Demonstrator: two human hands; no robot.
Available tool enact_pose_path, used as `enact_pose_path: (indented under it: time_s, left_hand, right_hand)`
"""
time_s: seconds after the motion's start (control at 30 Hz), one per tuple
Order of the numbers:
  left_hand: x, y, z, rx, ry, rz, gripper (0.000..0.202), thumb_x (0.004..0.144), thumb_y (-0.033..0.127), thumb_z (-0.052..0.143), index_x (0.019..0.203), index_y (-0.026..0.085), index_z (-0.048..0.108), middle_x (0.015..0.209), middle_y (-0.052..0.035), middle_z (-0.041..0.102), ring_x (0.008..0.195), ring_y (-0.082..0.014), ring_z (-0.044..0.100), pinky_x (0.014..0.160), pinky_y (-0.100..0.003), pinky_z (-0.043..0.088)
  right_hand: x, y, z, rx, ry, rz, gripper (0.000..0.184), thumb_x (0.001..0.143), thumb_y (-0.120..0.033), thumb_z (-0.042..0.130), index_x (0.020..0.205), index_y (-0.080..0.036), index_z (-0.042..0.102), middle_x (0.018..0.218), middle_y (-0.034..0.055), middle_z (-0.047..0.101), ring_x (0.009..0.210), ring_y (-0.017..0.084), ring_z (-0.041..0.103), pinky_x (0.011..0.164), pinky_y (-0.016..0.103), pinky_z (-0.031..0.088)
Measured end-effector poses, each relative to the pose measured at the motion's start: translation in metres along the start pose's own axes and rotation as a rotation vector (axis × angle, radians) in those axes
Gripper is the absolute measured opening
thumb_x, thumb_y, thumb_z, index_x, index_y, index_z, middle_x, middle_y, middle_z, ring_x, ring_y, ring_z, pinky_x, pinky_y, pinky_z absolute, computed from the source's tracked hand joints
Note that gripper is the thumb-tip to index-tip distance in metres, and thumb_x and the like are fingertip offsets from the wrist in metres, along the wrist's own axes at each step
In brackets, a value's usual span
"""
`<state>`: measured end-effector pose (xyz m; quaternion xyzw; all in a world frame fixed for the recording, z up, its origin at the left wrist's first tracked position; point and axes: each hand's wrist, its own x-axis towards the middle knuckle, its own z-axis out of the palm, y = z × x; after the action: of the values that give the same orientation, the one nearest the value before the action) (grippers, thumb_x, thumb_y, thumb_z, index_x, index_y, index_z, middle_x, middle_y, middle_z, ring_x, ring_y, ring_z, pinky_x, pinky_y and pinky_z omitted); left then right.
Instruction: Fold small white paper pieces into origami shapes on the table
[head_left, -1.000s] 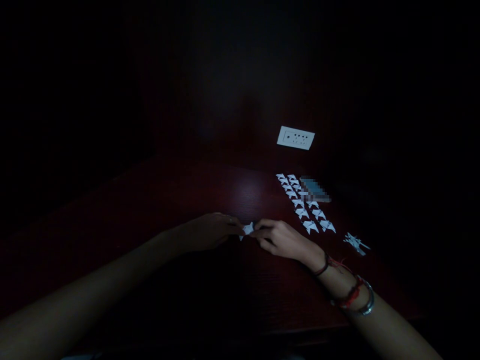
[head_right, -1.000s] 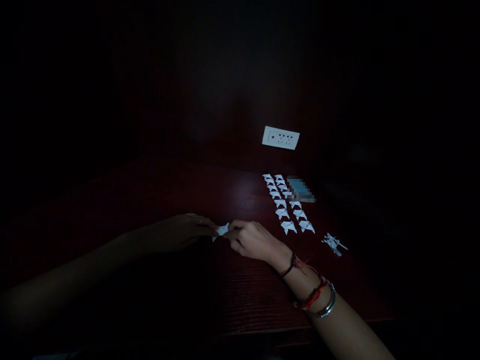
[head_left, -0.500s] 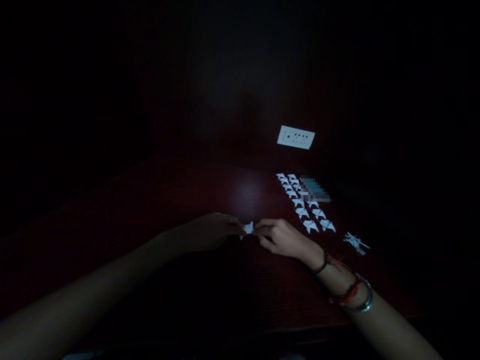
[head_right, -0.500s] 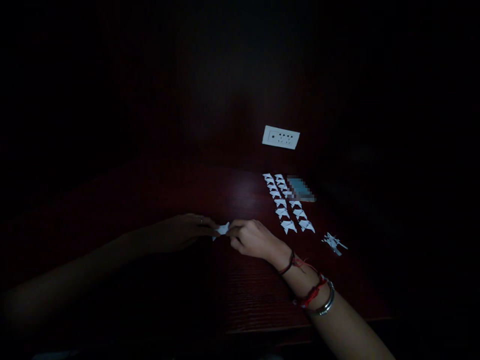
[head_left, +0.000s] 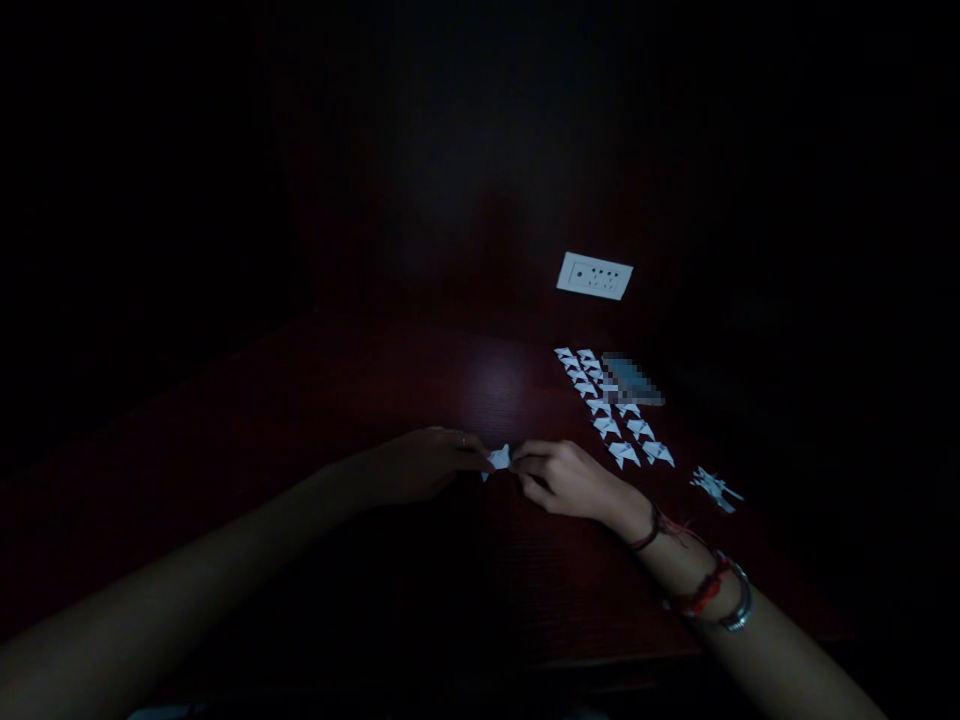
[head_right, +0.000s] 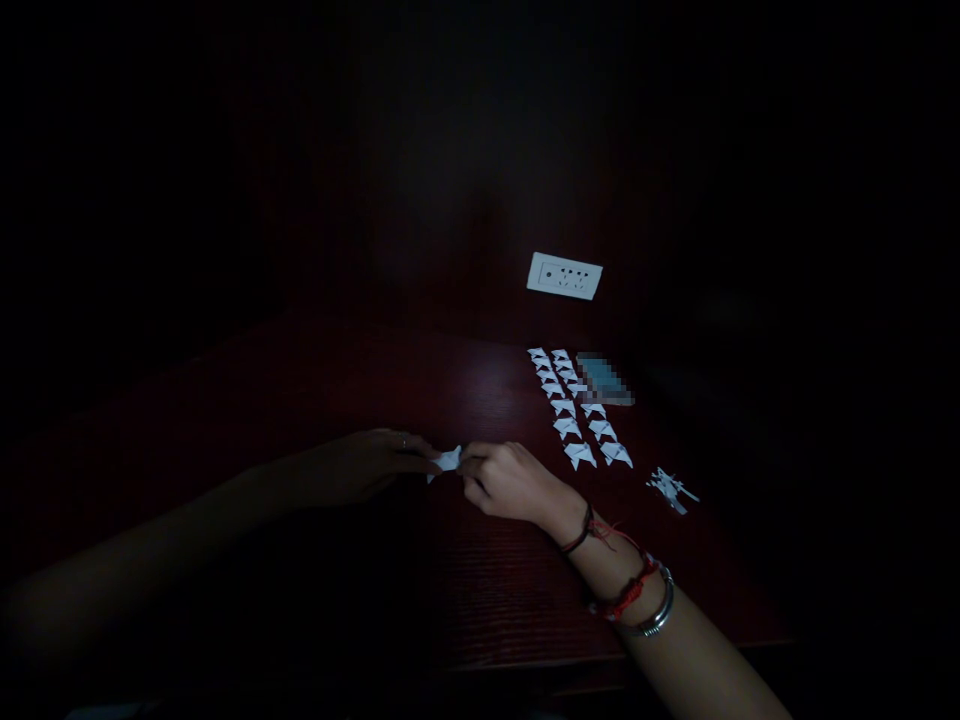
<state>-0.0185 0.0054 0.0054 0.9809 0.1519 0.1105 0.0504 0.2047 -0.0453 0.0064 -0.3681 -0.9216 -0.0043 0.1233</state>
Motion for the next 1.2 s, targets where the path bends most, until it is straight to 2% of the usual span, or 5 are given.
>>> enact_pose_path:
  time_s: [0.2, 0.4, 0.57, 0.73, 1.2]
  left_hand:
    - [-0.0001, 0.0007, 0.0002, -0.024, 0.019, -0.004, 0.044, 0.077, 0.006, 0.039, 0.113, 0.030, 0.043, 0.113, 0.0013, 0.047, 0.099, -0.0142, 0.046, 0.086, -0.028, 0.033]
    - [-0.0001, -0.0017, 0.0029, -0.015, 0.008, 0.001, 0.044, 0.076, 0.006, 0.039, 0.113, 0.029, 0.043, 0.114, 0.0008, 0.046, 0.101, -0.0149, 0.044, 0.087, -0.028, 0.032]
    - [0.0000, -0.0004, 0.0003, -0.019, 0.008, 0.010, 0.048, 0.075, 0.002, 0.037, 0.114, 0.030, 0.042, 0.113, 0.0012, 0.047, 0.099, -0.0141, 0.045, 0.086, -0.028, 0.033]
    - [0.0001, -0.0008, 0.0011, -0.007, 0.024, 0.016, 0.047, 0.074, 0.003, 0.039, 0.113, 0.029, 0.044, 0.112, 0.0004, 0.048, 0.099, -0.0150, 0.046, 0.085, -0.028, 0.033]
    - [-0.0001, -0.0008, 0.0016, 0.024, 0.004, 0.003, 0.046, 0.076, 0.004, 0.038, 0.115, 0.030, 0.041, 0.112, 0.0009, 0.047, 0.097, -0.0147, 0.046, 0.084, -0.028, 0.034]
  right_hand:
    - [-0.0001, -0.0015, -0.0003, 0.006, -0.003, 0.011, 0.029, 0.078, -0.016, 0.038, 0.103, -0.017, 0.053, 0.098, 0.0047, 0.053, 0.081, 0.012, 0.053, 0.073, 0.025, 0.041]
    - [0.0005, 0.0008, 0.0014, -0.029, -0.015, -0.005, 0.023, 0.078, -0.017, 0.040, 0.093, -0.014, 0.058, 0.095, 0.0054, 0.054, 0.083, 0.012, 0.053, 0.075, 0.024, 0.041]
    - [-0.0002, 0.0012, 0.0012, -0.008, 0.010, -0.002, 0.027, 0.078, -0.016, 0.039, 0.101, -0.018, 0.053, 0.097, 0.0038, 0.054, 0.083, 0.012, 0.053, 0.074, 0.024, 0.041]
    - [0.0008, 0.0016, 0.0019, -0.017, 0.006, -0.007, 0.023, 0.078, -0.017, 0.040, 0.093, -0.015, 0.057, 0.092, 0.0047, 0.055, 0.081, 0.012, 0.053, 0.073, 0.023, 0.041]
    - [0.0013, 0.0001, 0.0019, 0.016, 0.026, 0.012, 0.027, 0.079, -0.018, 0.039, 0.101, -0.016, 0.053, 0.096, 0.0042, 0.054, 0.082, 0.012, 0.053, 0.074, 0.024, 0.042]
